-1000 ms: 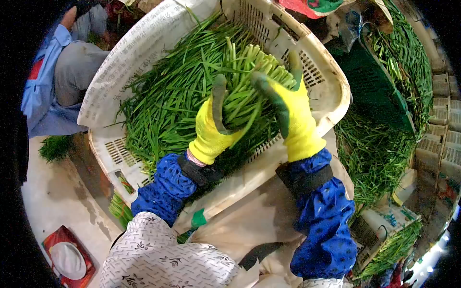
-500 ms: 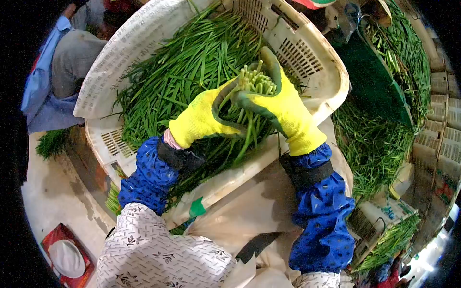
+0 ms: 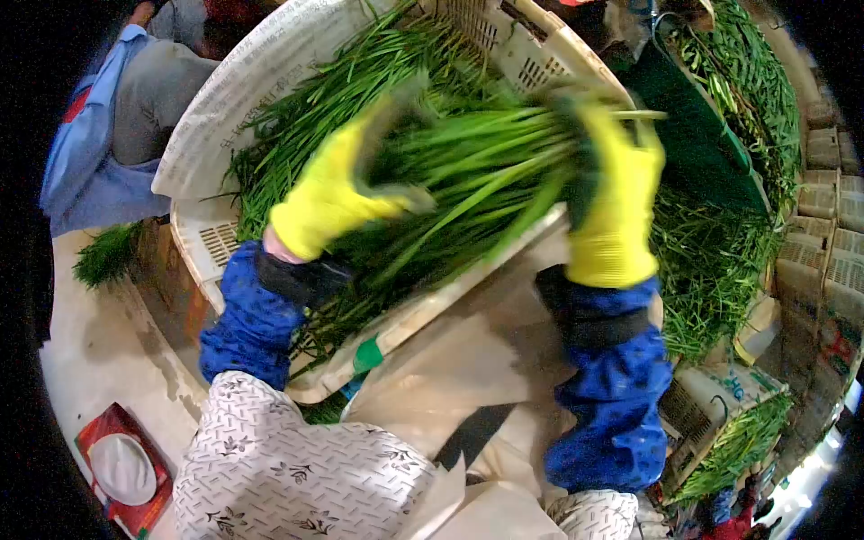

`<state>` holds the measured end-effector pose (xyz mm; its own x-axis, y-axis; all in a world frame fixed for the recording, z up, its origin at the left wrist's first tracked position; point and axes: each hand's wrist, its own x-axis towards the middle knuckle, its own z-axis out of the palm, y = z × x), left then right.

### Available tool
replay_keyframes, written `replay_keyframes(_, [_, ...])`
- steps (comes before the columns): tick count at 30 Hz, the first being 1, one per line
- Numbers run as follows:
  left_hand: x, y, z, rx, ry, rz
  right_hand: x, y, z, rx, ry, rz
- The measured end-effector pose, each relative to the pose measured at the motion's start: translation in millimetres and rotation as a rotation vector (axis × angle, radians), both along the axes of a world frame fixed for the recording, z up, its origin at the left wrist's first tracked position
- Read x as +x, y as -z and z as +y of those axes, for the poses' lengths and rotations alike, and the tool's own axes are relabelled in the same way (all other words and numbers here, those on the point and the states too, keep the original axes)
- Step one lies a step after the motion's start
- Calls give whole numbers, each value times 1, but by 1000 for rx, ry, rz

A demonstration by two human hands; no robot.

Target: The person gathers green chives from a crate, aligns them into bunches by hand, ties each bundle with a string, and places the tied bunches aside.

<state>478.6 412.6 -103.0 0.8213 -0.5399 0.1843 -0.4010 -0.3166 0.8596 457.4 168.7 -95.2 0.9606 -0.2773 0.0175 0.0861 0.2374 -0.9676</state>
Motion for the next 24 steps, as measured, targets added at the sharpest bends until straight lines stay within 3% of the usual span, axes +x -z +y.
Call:
replay_keyframes(1, [2, -2, 7, -165, -38, -29, 0, -17, -25, -105, -4, -61])
replay_keyframes(2, [1, -12, 17, -139, -131, -111, -6, -32, -51, -287, 23, -208])
replay_keyframes(3, [1, -18, 23, -202, -198, -153, -19, -49, -76, -57, 41, -139])
replay_keyframes(5, [1, -27, 37, -206, -395, -134, -47, -93, -128, -29, -12, -206])
replay_keyframes(7, [2, -35, 53, -99, -634, 19, -66, -116, -164, -580, 162, -280])
replay_keyframes(9, [11, -33, 55, -87, -684, 96, -106, -132, -224, -1137, 370, -303])
replay_keyframes(10, [16, -35, 51, -97, -660, 102, -105, -129, -293, -612, 510, -224])
replay_keyframes(11, [21, -38, 46, -114, -630, 100, -118, -147, -283, -605, 533, -303])
replay_keyframes(12, [24, -42, 39, -130, -595, 92, -128, -176, -254, -413, 441, -343])
replay_keyframes(16, [28, -74, -23, -185, -338, 71, -163, -217, -225, -821, 635, -564])
replay_keyframes(20, [6, -109, -103, -230, 29, 156, -174, -210, -194, -435, 418, -623])
replay_keyframes(24, [-39, -123, -160, -203, 474, 493, -186, -179, -186, 21, 201, -660])
